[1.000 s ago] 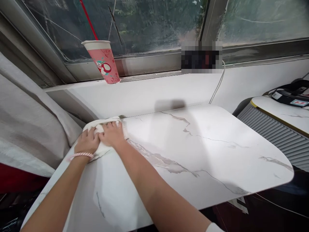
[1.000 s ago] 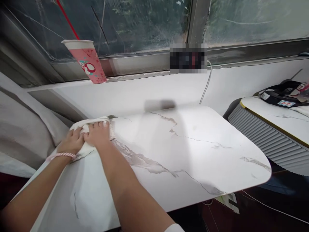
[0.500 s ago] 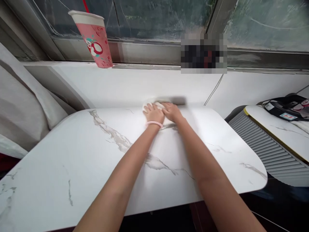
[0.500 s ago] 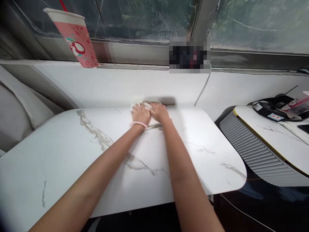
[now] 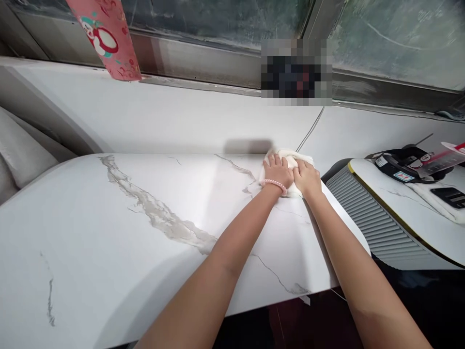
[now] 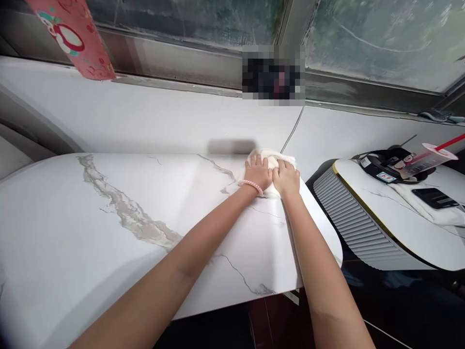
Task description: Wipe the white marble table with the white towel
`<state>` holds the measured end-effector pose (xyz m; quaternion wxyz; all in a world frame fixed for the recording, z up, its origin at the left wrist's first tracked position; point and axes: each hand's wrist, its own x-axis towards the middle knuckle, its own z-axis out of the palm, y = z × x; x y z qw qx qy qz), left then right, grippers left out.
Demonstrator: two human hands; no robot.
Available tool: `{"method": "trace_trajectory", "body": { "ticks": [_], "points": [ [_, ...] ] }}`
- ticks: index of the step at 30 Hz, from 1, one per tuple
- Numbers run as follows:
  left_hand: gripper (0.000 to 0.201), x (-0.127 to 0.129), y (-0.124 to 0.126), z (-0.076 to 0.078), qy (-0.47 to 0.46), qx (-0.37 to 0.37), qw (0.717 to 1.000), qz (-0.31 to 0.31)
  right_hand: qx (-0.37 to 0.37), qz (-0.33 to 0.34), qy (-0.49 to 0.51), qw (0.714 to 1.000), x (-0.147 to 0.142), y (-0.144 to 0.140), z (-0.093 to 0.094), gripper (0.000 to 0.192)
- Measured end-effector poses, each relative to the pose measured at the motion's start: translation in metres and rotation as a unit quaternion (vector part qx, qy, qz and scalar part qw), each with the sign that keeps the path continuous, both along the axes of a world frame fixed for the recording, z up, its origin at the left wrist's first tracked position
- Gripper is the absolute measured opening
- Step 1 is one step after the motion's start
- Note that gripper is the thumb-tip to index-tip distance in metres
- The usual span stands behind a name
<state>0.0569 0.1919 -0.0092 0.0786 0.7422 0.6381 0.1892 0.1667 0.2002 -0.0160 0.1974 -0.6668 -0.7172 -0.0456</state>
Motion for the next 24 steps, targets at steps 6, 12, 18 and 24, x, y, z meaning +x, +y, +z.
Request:
{"method": "trace_trajectory", "body": {
  "ticks": [6, 12, 18, 24],
  "points": [
    [0.056, -0.01, -0.009, 0.0, -0.017, 0.016, 1.0, -0.008, -0.001, -0.024, -0.007, 1.0, -0.013, -0.011, 0.001, 0.049],
    [0.056, -0.03, -0.026, 0.001, -0.02, 0.006, 1.0, -0.023, -0.02, -0.048, -0.015, 0.999, -0.036, -0.033, 0.006, 0.048],
    [0.056, -0.093, -0.054, 0.002, 0.022, -0.008, 0.999, -0.043, -0.001, -0.043, -0.004, 0.999, -0.098, -0.069, 0.001, 0.046],
    [0.056, -0.209, -0.084, 0.001, 0.063, 0.002, 0.998, -0.01, -0.038, 0.0, 0.019, 0.999, -0.214, -0.093, 0.004, 0.048]
  ]
}}
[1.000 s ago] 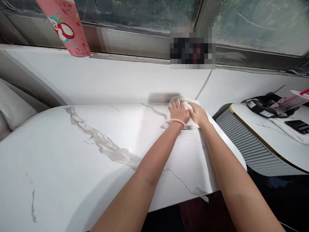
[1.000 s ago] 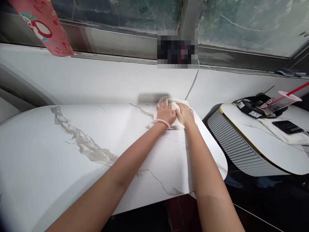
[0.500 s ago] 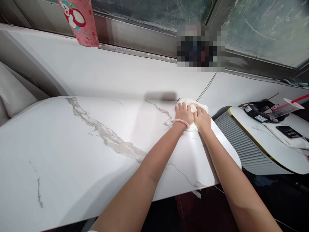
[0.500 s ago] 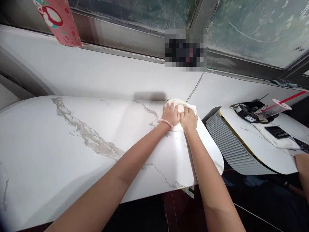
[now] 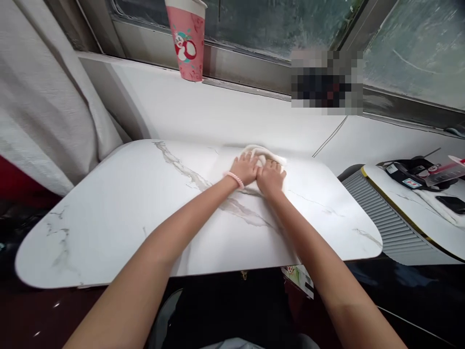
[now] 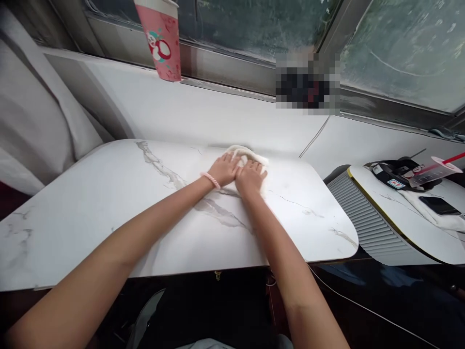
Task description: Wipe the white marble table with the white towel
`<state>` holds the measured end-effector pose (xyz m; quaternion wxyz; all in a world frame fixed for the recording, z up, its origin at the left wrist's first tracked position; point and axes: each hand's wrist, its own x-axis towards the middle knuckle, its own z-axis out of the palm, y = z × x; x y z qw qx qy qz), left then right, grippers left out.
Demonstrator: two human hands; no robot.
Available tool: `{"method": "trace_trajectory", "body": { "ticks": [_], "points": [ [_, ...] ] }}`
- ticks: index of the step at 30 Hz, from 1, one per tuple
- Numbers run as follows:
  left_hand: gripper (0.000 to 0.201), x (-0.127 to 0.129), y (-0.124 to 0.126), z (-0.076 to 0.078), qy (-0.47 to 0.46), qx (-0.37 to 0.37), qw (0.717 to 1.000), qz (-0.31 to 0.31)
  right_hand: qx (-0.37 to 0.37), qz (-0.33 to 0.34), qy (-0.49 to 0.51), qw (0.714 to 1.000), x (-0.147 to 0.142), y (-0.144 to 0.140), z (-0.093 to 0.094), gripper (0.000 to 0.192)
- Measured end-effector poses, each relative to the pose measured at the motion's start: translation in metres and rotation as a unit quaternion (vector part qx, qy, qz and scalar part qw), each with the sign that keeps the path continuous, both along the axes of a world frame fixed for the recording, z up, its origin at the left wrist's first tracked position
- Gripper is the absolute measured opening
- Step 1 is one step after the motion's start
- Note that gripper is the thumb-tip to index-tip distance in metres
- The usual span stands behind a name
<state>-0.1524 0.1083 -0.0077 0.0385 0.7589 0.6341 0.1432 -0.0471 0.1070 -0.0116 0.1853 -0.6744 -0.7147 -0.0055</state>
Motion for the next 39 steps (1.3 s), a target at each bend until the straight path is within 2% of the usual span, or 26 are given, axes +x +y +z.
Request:
{"method": "trace_trajectory", "body": {
  "ticks": [4, 9, 12, 14, 17, 20, 24, 27, 29, 32, 36, 39],
  "points": [
    [0.054, -0.101, -0.034, -0.002, 0.031, 0.028, 0.996, 0.084, 0.01, 0.107, 0.034, 0.994, -0.097, -0.019, 0.0, 0.048],
    [0.056, -0.224, -0.102, 0.002, 0.035, 0.006, 0.976, 0.215, 0.023, 0.245, 0.064, 0.967, -0.22, -0.062, -0.001, 0.053],
    [0.057, -0.263, -0.139, 0.002, 0.017, 0.019, 0.947, 0.321, 0.01, 0.328, 0.054, 0.943, -0.269, -0.082, 0.003, 0.054],
    [0.058, -0.267, -0.155, 0.001, 0.018, 0.043, 0.922, 0.384, 0.005, 0.386, 0.037, 0.922, -0.284, -0.086, 0.005, 0.052],
    [0.059, -0.249, -0.163, 0.0, 0.038, 0.071, 0.891, 0.447, 0.01, 0.454, 0.01, 0.891, -0.283, -0.079, 0.006, 0.049],
    [0.06, -0.22, -0.16, 0.001, 0.045, 0.076, 0.875, 0.476, 0.008, 0.493, -0.001, 0.87, -0.267, -0.067, 0.006, 0.053],
    [0.061, -0.184, -0.148, 0.003, 0.034, 0.068, 0.874, 0.479, -0.017, 0.517, 0.007, 0.856, -0.236, -0.049, 0.005, 0.051],
    [0.06, -0.155, -0.127, 0.003, 0.026, 0.068, 0.887, 0.455, -0.032, 0.496, 0.027, 0.867, -0.201, -0.031, 0.005, 0.048],
    [0.06, -0.129, -0.105, 0.001, 0.016, 0.062, 0.901, 0.429, -0.033, 0.471, 0.032, 0.881, -0.169, -0.014, 0.004, 0.048],
    [0.059, -0.076, -0.062, -0.001, 0.002, 0.052, 0.923, 0.382, -0.03, 0.416, 0.026, 0.908, -0.104, 0.018, 0.003, 0.05],
    [0.058, 0.018, -0.003, -0.003, -0.007, 0.044, 0.957, 0.286, -0.037, 0.311, -0.001, 0.95, 0.005, 0.056, 0.004, 0.052],
    [0.059, 0.093, 0.026, -0.002, -0.015, 0.024, 0.978, 0.207, -0.047, 0.221, -0.015, 0.974, 0.09, 0.069, 0.006, 0.053]
  ]
}}
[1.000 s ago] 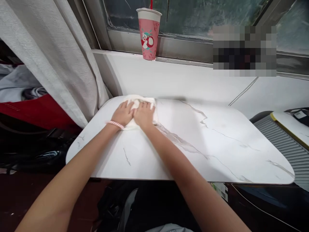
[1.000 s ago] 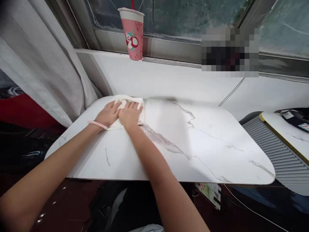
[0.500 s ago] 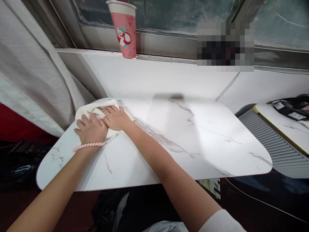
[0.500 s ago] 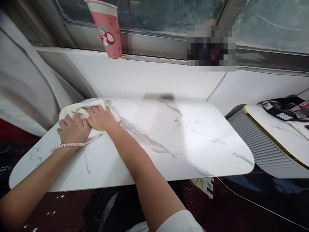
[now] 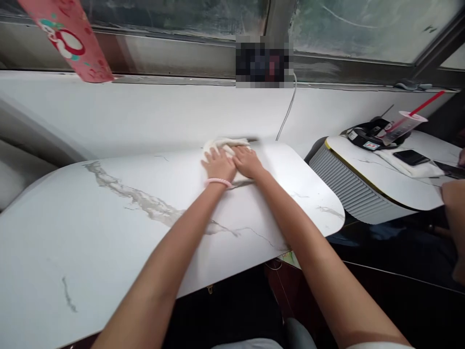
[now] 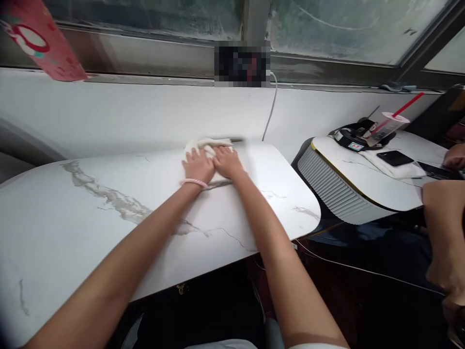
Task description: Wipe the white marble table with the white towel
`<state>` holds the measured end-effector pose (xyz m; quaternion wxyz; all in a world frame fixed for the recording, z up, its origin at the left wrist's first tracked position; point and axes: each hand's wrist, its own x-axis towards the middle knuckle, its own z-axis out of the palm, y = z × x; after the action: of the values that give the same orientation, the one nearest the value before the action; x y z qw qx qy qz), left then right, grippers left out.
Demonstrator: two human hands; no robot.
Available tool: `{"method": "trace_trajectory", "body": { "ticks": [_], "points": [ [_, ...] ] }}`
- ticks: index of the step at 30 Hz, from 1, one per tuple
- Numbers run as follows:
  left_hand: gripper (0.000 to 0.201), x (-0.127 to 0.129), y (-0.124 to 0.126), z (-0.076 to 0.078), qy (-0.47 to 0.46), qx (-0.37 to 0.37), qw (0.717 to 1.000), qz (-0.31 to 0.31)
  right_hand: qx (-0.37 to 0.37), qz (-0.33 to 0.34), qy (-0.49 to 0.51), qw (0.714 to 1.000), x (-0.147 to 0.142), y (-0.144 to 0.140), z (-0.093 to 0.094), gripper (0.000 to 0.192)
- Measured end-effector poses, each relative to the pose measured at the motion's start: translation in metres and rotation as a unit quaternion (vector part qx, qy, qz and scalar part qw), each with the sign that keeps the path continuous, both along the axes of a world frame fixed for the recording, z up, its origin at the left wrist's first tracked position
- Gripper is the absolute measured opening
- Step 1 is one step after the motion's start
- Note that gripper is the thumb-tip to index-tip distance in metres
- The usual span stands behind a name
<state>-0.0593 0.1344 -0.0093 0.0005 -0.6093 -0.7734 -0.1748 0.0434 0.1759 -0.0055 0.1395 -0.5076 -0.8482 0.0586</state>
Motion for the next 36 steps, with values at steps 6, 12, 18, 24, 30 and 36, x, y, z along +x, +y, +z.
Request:
{"method": "trace_trajectory", "body": {
  "ticks": [6, 12, 18, 24, 30, 36],
  "points": [
    [0.06, 0.114, 0.002, 0.004, -0.009, -0.031, 0.989, -0.147, 0.02, -0.119, 0.023, 0.992, 0.132, -0.019, -0.006, 0.051],
    [0.057, 0.146, -0.029, 0.002, -0.001, -0.003, 0.966, -0.259, 0.059, -0.233, 0.018, 0.97, 0.168, -0.076, -0.012, 0.051],
    [0.056, 0.128, -0.056, 0.003, 0.016, -0.009, 0.948, -0.316, 0.051, -0.294, -0.011, 0.954, 0.141, -0.122, -0.006, 0.053],
    [0.056, 0.087, -0.079, 0.008, 0.031, -0.029, 0.952, -0.304, 0.016, -0.28, -0.022, 0.96, 0.098, -0.142, 0.001, 0.055],
    [0.058, 0.02, -0.095, 0.008, 0.032, -0.047, 0.967, -0.249, -0.012, -0.215, -0.019, 0.976, 0.032, -0.146, 0.006, 0.054],
    [0.061, -0.081, -0.101, -0.007, 0.04, 0.023, 0.978, -0.205, -0.012, -0.12, 0.0, 0.993, -0.06, -0.141, 0.005, 0.055]
  ]
}}
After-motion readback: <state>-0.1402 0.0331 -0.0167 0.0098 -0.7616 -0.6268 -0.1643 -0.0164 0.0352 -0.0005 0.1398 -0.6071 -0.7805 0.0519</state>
